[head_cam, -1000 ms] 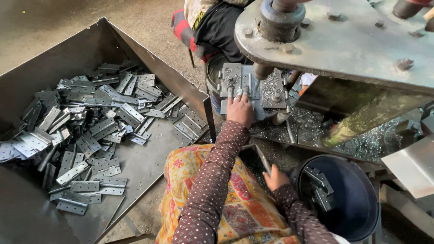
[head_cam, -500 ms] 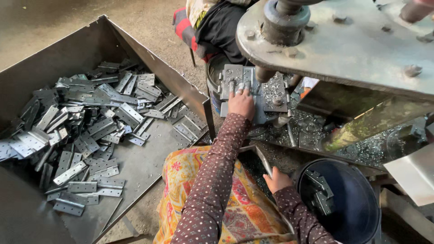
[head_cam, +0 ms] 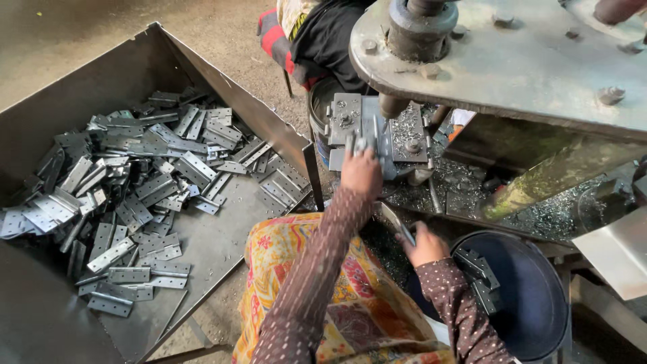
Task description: The person repeatedly picks up metal hinge blanks from a metal bin, places them into a press machine, and operates the lever to process them. The finished pieces are collected in a bucket below the machine.
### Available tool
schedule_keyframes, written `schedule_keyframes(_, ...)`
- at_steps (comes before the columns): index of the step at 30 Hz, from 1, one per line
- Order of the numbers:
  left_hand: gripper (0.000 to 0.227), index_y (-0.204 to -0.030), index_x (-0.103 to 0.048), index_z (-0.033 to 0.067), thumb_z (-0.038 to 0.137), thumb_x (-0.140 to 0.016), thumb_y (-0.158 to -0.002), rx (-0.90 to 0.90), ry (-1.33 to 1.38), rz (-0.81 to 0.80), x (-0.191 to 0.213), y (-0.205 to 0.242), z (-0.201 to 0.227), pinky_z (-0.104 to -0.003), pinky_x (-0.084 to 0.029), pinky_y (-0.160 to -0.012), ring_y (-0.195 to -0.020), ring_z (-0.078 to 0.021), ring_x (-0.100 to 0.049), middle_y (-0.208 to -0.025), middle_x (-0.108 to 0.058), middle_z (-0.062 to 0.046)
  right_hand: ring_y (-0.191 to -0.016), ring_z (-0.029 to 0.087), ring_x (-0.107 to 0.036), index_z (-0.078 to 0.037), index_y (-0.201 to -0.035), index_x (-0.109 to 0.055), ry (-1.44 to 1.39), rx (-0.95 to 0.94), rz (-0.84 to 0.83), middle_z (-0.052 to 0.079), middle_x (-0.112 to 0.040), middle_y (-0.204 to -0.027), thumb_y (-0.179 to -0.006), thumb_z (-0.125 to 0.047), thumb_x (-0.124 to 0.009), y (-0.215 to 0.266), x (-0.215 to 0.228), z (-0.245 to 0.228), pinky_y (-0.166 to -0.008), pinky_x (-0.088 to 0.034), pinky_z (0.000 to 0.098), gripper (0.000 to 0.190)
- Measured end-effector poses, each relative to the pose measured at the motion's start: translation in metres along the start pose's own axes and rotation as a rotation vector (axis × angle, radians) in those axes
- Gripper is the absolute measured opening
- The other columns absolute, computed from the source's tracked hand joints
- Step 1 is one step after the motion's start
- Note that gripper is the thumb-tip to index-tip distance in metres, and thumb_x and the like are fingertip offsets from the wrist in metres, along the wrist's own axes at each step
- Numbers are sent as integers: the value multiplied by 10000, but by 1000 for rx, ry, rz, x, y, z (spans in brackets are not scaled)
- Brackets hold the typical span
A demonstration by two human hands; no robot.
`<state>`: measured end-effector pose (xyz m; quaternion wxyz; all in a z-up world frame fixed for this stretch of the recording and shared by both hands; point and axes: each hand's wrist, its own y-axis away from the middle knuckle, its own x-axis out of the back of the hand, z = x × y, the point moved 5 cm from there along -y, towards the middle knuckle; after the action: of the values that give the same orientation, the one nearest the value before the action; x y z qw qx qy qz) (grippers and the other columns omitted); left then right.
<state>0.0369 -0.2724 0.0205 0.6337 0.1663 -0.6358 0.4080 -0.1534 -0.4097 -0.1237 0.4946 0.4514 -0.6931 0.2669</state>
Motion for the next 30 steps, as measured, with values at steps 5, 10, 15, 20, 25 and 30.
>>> schedule_keyframes(5, 295, -1079, -728, 74, 218, -594, -858, 16, -114, 334, 44, 71, 27, -549, -269, -1186, -1304, -308, -573, -1244, -660, -134, -870, 416, -721, -96, -1228, -562, -111, 20, 114, 195, -744, -965, -852, -440, -746, 3, 46, -39, -745, -571, 502, 541)
schedule_keyframes(10, 283, -1154, -679, 78, 207, -604, -914, -164, 16, 377, 52, 75, 26, -619, -373, -1137, -1229, -285, -599, -1228, -648, -107, -891, 389, -715, -69, -1298, -525, -178, 71, 217, 177, -733, -1017, -873, -384, -730, 14, 55, -39, -759, -567, 474, 567)
schedule_keyframes(15, 207, -1227, -626, 49, 193, -600, -1080, 29, 321, 270, 55, 56, 16, -498, -509, -999, -994, -297, -643, -1170, -625, -130, -889, 318, -731, -67, -1331, -505, -230, 14, 124, 111, -758, -964, -861, -422, -727, 4, 46, -34, -766, -564, 449, 630)
schedule_keyframes(20, 319, -1204, -681, 71, 151, -618, -901, -58, -218, 348, 42, 25, 18, -556, -457, -1100, -986, -218, -687, -1220, -634, -118, -855, 314, -743, -97, -1326, -530, -134, -66, 67, 113, -732, -1068, -898, -358, -716, 9, 46, -33, -728, -593, 424, 535)
schedule_keyframes(25, 383, -1215, -668, 15, 331, -572, -1020, 135, 44, 214, 21, 33, -13, -510, -399, -1114, -1265, -297, -558, -1521, -521, -168, -889, 365, -724, -110, -1221, -586, -147, 93, 219, 154, -728, -1047, -849, -358, -771, 11, 55, -44, -731, -579, 454, 484)
schedule_keyframes(30, 453, -1212, -692, 40, 352, -591, -899, 115, -79, 203, 25, 48, -2, -612, -293, -1152, -1370, -292, -478, -1488, -524, -140, -903, 390, -718, -128, -1208, -606, -109, 33, 107, 164, -728, -1066, -857, -378, -742, 8, 43, -37, -733, -573, 486, 452)
